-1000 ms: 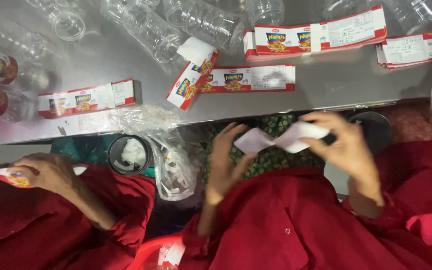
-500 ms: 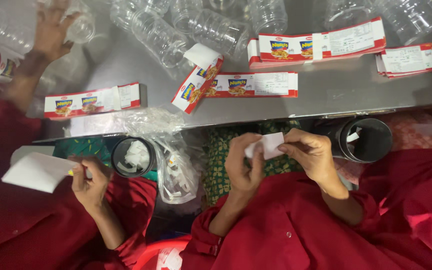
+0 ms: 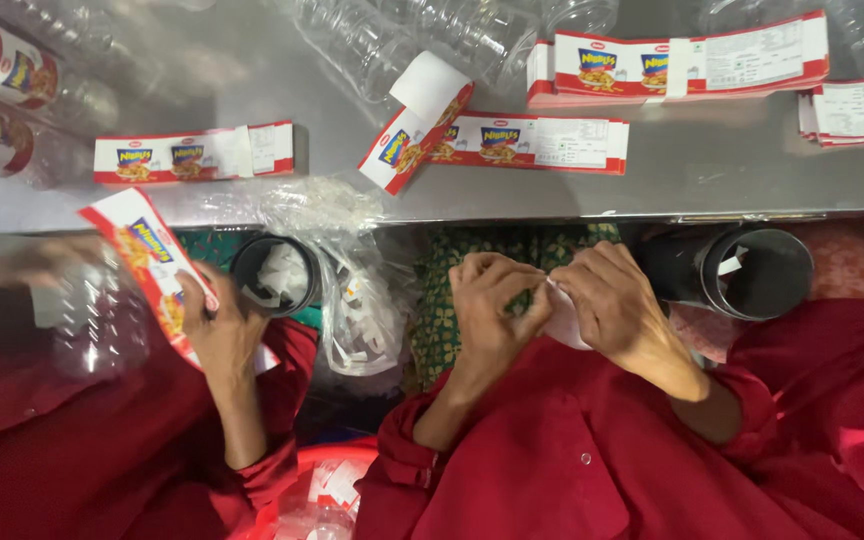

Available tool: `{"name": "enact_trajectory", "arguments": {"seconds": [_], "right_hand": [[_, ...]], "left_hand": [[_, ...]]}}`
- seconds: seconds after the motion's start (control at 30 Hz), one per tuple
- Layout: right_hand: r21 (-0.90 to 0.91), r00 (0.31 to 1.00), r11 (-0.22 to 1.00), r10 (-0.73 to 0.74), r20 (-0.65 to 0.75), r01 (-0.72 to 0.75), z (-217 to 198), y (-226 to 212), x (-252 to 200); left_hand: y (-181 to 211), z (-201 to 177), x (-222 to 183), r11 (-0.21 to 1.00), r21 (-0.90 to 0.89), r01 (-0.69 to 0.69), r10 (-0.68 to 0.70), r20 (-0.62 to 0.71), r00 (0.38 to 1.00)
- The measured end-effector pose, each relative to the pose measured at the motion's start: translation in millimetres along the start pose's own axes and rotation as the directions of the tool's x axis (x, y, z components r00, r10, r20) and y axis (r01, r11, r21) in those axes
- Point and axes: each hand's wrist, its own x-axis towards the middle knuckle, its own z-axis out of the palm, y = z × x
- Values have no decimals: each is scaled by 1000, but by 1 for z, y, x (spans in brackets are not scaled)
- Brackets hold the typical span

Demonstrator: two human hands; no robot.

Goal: The person applies adhesive labels to clear plastic food containers by hand. They pick up a container, peel a label from a backing sheet or stack, and press it onto the side of the container before setting the labeled item aside.

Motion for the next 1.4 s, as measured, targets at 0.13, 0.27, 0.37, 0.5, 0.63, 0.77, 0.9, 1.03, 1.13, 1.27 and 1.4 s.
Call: {"name": "enact_trajectory", "arguments": {"seconds": [0.13,0.27,0.37,0.5,0.63,0.77,0.9,1.03,1.13,1.27,1.4], "right_hand": [[170,998,985,36,46,-43,18,10,-5],[239,984,956,153,89,-170,19,14,-8],[203,976,955,200,89,-215,19,16,-5],[134,999,990,40,29,-43,31,12,3],[37,999,999,-27,19,26,36,2,3],[-48,998,998,-40,42,42,37,2,4],[-20,998,1000,-15,54,16,41,4,5],[-65,999,998,-1,38,4,45,3,4],[-97,998,995,-4,64,11,46,4,4],[-42,997,999,-18,75,21,48,10,2],[-26,999,1000,-14,38,15,54,14,1]], "left_hand": [[-31,5,-17,852,-415,321,-299,118,947],[-50,-7,-38,750,-593,292,-431,-103,896],[-38,-24,-42,864,-405,300,-388,-156,908],[-9,-24,-33,999,23,44,-41,-125,991],[-6,-12,-24,978,209,1,31,-154,988],[-15,-12,-25,991,123,49,-39,-86,996],[-25,-13,-24,989,-11,146,-146,-44,988],[-22,-6,-26,989,109,98,-88,-90,992],[-25,-3,-29,988,123,90,-80,-80,994],[-37,0,-32,939,-110,326,-330,-23,944],[-42,-1,-32,939,-119,323,-325,2,946]]}}
